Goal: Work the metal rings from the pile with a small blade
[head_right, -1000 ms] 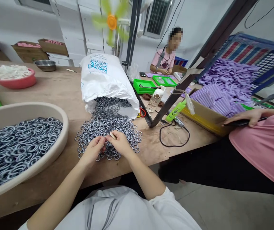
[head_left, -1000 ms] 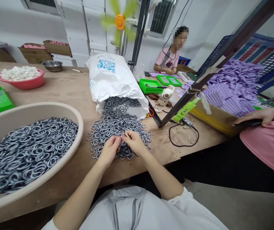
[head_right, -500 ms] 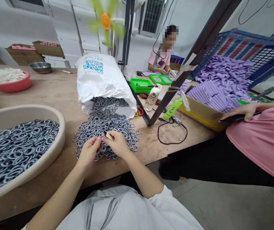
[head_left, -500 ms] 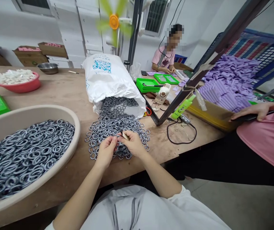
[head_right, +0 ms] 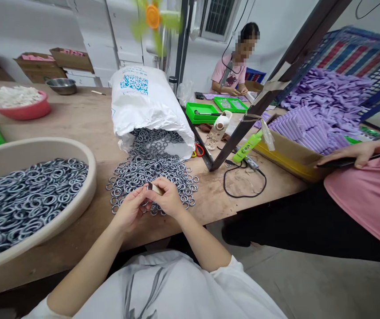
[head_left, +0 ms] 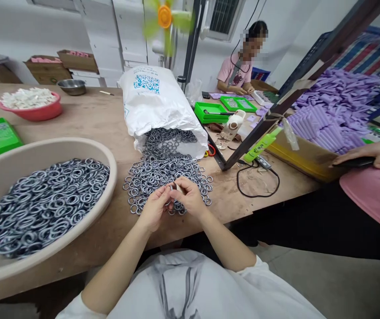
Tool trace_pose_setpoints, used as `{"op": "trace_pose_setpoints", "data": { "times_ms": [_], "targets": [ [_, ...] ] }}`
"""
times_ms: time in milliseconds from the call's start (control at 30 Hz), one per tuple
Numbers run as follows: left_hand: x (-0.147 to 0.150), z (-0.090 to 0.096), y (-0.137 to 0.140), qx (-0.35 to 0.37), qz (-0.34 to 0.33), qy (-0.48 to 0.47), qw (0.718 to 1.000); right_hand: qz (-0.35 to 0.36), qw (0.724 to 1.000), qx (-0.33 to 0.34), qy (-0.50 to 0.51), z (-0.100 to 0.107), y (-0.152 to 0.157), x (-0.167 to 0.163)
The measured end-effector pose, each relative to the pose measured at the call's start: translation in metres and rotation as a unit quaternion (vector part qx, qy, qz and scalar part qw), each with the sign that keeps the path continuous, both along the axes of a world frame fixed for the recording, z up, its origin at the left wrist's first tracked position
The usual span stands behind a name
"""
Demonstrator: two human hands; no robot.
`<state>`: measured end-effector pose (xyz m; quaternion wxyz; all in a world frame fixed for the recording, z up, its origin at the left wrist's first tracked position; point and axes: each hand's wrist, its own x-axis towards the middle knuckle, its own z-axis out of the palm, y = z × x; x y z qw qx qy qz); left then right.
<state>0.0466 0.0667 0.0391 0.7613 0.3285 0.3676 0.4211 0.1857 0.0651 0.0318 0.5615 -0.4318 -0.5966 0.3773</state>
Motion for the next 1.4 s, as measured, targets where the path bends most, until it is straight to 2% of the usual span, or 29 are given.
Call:
{"op": "trace_pose_setpoints", "data": {
  "times_ms": [100,167,300,367,600,700,833,933,1033,1400],
  "targets": [
    [0.004,-0.003,0.000,0.021,0.001,-0.011,1.000,-0.039,0.999,0.017,0.006,-0.001,-0.001,-0.005],
    [0.007,-0.004,0.000,0.035,0.007,-0.011,0.999,-0.050,0.999,0.004,0.015,-0.001,-0.001,-0.009],
    [0.010,-0.001,0.001,0.034,0.036,0.002,0.999,0.016,0.988,-0.129,0.086,0.003,0.000,-0.011],
    [0.010,0.001,0.001,0.023,0.048,-0.001,0.999,0.041,0.983,-0.152,0.095,0.003,0.001,-0.008],
    [0.010,0.000,-0.002,0.018,0.051,0.004,0.999,0.000,0.994,-0.109,0.004,0.003,0.007,0.001],
    [0.008,-0.001,-0.002,0.019,0.054,-0.003,0.998,-0.037,0.995,-0.039,-0.081,0.009,0.001,0.005],
    [0.006,-0.002,-0.001,0.014,0.063,-0.012,0.998,-0.014,0.966,0.043,-0.255,0.017,-0.013,0.006],
    [0.007,0.000,-0.003,0.008,0.072,-0.016,0.997,-0.015,0.944,0.070,-0.322,0.018,-0.019,0.004],
    [0.008,0.001,-0.006,0.012,0.070,-0.017,0.997,-0.024,0.937,0.081,-0.340,0.016,-0.019,0.004],
    [0.007,0.001,-0.010,-0.004,0.065,-0.024,0.998,-0.003,0.938,0.052,-0.344,0.017,-0.021,0.006]
  ]
}}
